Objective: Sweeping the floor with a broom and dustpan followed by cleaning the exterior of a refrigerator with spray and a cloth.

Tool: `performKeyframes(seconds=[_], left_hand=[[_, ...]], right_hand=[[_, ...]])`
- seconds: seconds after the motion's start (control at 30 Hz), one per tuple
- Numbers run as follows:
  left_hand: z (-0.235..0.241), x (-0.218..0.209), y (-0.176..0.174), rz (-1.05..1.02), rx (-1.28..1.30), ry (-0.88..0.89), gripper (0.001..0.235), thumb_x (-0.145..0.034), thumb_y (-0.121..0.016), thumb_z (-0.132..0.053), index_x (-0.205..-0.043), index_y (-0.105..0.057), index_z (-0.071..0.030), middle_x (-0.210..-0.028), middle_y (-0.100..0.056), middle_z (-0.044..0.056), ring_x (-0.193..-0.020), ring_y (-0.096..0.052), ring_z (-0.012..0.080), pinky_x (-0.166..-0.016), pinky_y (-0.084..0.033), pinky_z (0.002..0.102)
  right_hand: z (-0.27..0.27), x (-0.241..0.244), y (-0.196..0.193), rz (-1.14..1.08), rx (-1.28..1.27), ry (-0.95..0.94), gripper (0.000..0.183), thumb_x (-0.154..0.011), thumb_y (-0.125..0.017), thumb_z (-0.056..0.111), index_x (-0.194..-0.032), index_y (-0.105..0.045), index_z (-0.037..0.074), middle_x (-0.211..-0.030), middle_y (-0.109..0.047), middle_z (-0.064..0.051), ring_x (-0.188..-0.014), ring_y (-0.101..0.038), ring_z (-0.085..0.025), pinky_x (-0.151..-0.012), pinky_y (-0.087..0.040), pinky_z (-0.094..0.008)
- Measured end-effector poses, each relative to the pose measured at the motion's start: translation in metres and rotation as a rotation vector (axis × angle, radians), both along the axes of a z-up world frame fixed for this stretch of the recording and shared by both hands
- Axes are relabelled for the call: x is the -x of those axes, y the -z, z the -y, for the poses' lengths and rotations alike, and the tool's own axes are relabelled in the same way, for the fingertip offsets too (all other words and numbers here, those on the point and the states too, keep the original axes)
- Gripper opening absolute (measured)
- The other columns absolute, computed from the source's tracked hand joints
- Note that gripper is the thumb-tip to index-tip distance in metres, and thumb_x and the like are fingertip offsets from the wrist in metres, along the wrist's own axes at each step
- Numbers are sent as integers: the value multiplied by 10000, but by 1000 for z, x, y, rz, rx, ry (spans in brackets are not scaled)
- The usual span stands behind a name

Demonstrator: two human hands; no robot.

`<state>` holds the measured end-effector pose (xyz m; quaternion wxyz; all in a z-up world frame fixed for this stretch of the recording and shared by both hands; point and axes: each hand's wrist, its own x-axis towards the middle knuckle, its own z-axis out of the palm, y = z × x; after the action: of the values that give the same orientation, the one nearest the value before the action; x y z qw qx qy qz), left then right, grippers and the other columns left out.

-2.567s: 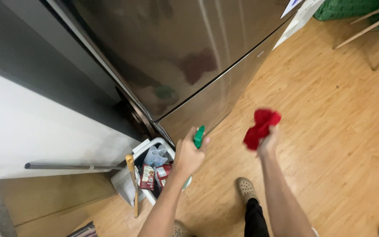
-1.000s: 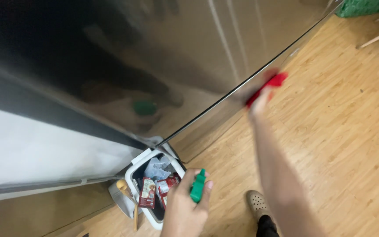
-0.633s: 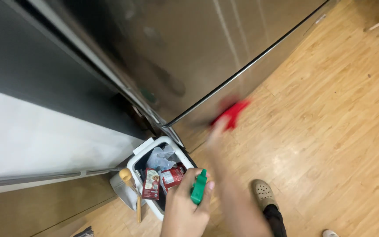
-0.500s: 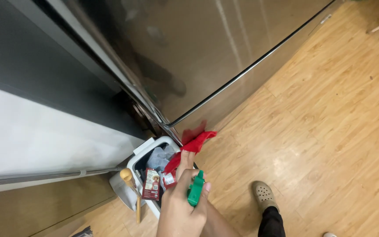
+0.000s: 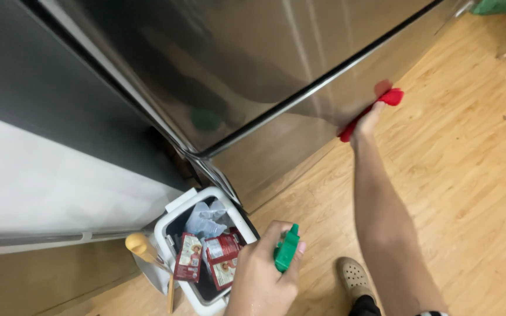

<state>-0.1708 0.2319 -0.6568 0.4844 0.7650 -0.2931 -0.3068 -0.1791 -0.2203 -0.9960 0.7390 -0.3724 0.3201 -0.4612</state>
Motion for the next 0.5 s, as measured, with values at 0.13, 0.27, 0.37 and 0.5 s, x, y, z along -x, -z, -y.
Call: performKeyframes(seconds=[0.13,0.27,0.37,0.5], left_hand=[[-2,6,-2,-21,-98,-22,232,-868,-737,-152,-1078,-666,-83,-735,-731,183,-728,-771,366,-626,-583,381],[-4,5,-3,45,-21,-53,196,-865,-742,-141,-1039,-673,-84,-750,-758,163,-747,-790,356,-631,-595,376],[4,4,-8,140,98,-58,237,-855,-726,-117,-1074,-649,-71,-821,-776,164,-789,-797,360,-658,-614,386],[23,5,-9,46,-80,-19,296,-849,-745,-153,-1131,-667,-108,-749,-752,166,-733,-775,374,-618,-593,413]], right_hand=[[-150,-8,-23,155,246,186,808,-1061,-367,626,-1663,-119,147,-1730,-203,-71,-1580,-233,-257,-1303,-172,-400],[-345,-44,7,80,176,226,805,-1097,-461,584,-1622,-107,87,-1630,-238,-118,-1472,-288,-271,-1234,-233,-426],[-352,-32,51,110,-102,104,795,-1131,-512,562,-1561,-238,-48,-1460,-380,-195,-1277,-426,-321,-1098,-360,-471],[-277,-22,136,146,-367,-46,815,-1165,-563,542,-1501,-376,-177,-1290,-527,-266,-1082,-567,-365,-963,-491,-510]])
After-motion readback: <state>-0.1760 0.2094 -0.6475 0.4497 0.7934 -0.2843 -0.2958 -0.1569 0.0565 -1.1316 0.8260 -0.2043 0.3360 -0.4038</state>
